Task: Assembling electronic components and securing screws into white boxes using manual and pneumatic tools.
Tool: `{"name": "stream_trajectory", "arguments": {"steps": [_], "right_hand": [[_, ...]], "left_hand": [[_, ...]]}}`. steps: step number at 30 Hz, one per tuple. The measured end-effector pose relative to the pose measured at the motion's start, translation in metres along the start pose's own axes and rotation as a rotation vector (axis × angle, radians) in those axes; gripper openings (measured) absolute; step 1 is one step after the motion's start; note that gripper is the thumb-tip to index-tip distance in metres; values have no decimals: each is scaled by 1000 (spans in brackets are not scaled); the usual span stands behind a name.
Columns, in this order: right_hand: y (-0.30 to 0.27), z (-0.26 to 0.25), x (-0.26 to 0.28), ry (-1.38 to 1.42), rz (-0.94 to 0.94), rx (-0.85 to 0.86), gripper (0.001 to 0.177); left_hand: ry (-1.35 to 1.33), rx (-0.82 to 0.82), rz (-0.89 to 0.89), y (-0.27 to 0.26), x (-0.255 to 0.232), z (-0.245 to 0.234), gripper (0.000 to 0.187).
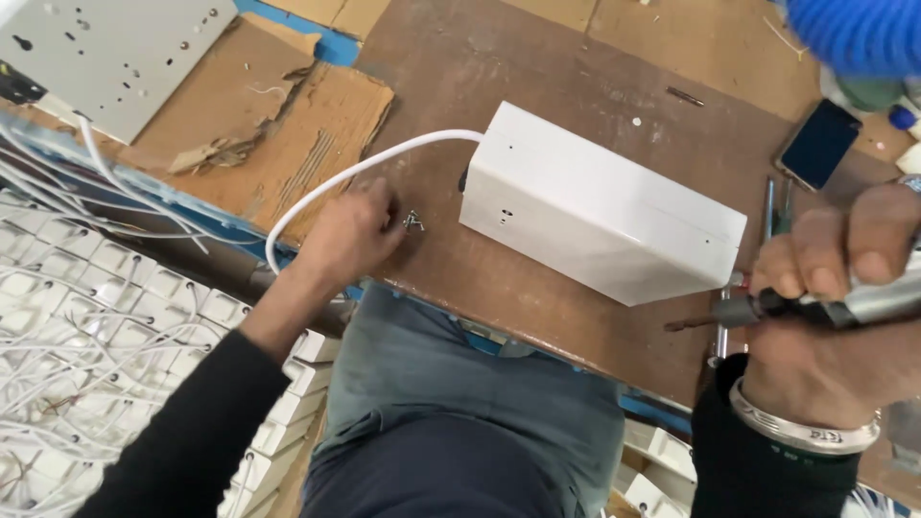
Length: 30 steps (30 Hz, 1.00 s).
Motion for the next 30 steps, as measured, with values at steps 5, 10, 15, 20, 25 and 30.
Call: {"name": "stream_trajectory", "arguments": {"steps": [5,10,15,20,25,30], "right_hand": [[11,166,29,108,-146,27,27],[51,239,42,189,-258,82,30],[61,254,31,274,-243,131,32],[70,261,24,264,-239,136,32],[72,263,15,300,-211,157,32],[73,263,14,276,-202,152,33]], "left_hand": [[-1072,-46,-107,-4,-54,-23,12],[-1470,-114,49,12,-92,-20,18],[-1623,-122,74,12,-96,-22,24],[-1657,-109,71,10,-94,-27,25],[-1687,-133,64,12,-93,-24,24],[-1686,-148,56,13,-87,-22,23]]}}
Point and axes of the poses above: each hand's wrist, its own y-axis towards the middle knuckle, its own z-axis out of the palm, x = y × z, the point moved 8 cm from there along y, towards the middle knuckle, and after that the axes turned 8 degrees about x, right-handed, at the moved point
